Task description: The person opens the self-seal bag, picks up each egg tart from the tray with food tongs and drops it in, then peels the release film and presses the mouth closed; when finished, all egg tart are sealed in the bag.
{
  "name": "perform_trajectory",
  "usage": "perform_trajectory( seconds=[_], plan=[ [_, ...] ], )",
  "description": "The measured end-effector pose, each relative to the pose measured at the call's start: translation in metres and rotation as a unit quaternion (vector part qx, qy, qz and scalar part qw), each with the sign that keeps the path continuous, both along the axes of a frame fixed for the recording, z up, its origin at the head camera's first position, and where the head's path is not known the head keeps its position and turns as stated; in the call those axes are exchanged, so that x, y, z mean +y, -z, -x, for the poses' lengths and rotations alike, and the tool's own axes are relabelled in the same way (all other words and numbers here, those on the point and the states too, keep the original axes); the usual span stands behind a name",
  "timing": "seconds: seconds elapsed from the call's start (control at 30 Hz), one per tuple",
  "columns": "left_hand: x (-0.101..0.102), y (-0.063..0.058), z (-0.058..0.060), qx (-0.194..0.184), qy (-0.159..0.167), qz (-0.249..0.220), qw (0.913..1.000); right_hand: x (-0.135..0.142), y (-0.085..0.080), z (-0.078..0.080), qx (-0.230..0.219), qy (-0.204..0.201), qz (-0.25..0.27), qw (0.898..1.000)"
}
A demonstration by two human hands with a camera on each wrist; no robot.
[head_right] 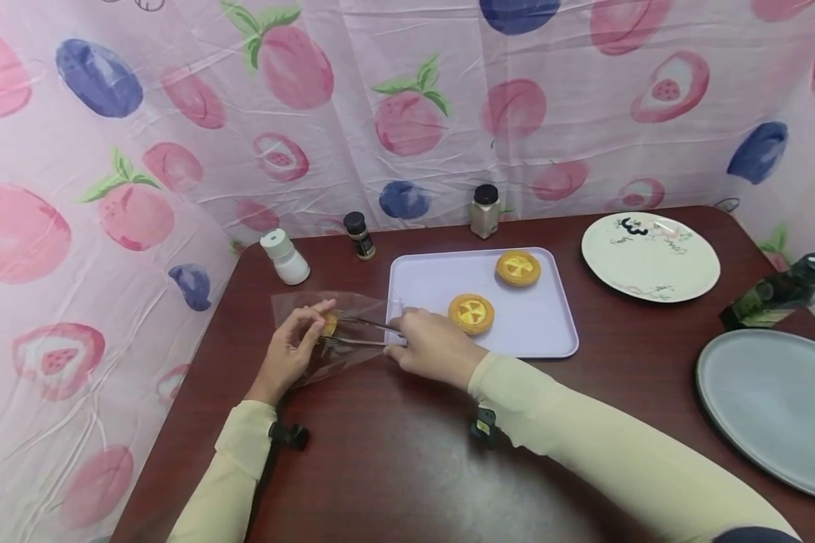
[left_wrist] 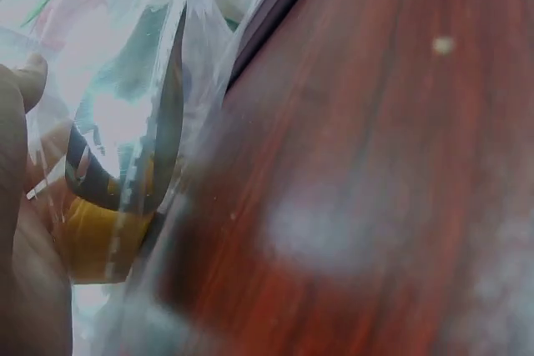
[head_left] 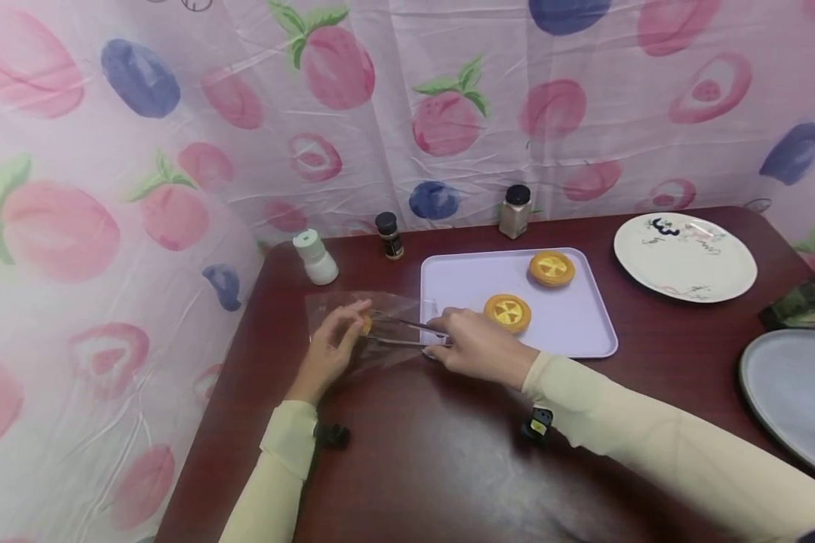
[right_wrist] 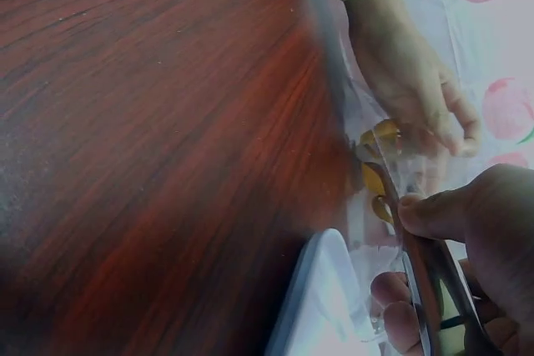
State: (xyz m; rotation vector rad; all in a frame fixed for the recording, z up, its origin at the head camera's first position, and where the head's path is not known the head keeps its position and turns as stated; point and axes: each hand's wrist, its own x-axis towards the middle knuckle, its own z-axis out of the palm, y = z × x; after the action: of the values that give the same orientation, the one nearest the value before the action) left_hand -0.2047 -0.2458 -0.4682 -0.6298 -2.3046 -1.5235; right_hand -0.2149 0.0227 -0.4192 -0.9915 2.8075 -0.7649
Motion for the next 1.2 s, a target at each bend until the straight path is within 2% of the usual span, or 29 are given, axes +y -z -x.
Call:
perform_trajectory(
  seconds=[0.17, 0.4, 0.57, 0.7, 0.9, 1.07, 1.2],
  plan=[
    [0.005, -0.001, 0.0, 0.027, 0.019, -0.041, 0.9986, -0.001, 0.004, -0.001, -0.005, 0.009, -0.003, 1.0],
    [0.006, 0.0, -0.002, 0.046, 0.016, -0.019, 0.9986, 0.001, 0.005, -0.002, 0.013, 0.006, -0.003, 1.0],
    [0.008, 0.0, 0.0, 0.068, 0.038, -0.031, 0.9965, 0.0, 0.005, -0.002, 0.022, 0.005, -0.005, 1.0],
    [0.007, 0.001, 0.0, 0.054, 0.043, -0.049, 0.9964, -0.001, 0.006, 0.0, 0.0, 0.0, -0.003, 1.0],
    [0.001, -0.001, 0.003, 0.04, 0.024, -0.049, 0.9977, 0.01, 0.002, 0.007, -0.043, -0.013, 0.022, 0.999],
    [-0.001, -0.002, 0.003, 0.031, 0.029, -0.045, 0.9981, 0.021, -0.007, 0.01, -0.051, -0.008, 0.031, 0.998],
    [-0.003, 0.0, 0.001, 0.014, 0.033, -0.047, 0.9982, 0.014, -0.005, 0.009, -0.052, -0.022, 0.022, 0.998]
  ],
)
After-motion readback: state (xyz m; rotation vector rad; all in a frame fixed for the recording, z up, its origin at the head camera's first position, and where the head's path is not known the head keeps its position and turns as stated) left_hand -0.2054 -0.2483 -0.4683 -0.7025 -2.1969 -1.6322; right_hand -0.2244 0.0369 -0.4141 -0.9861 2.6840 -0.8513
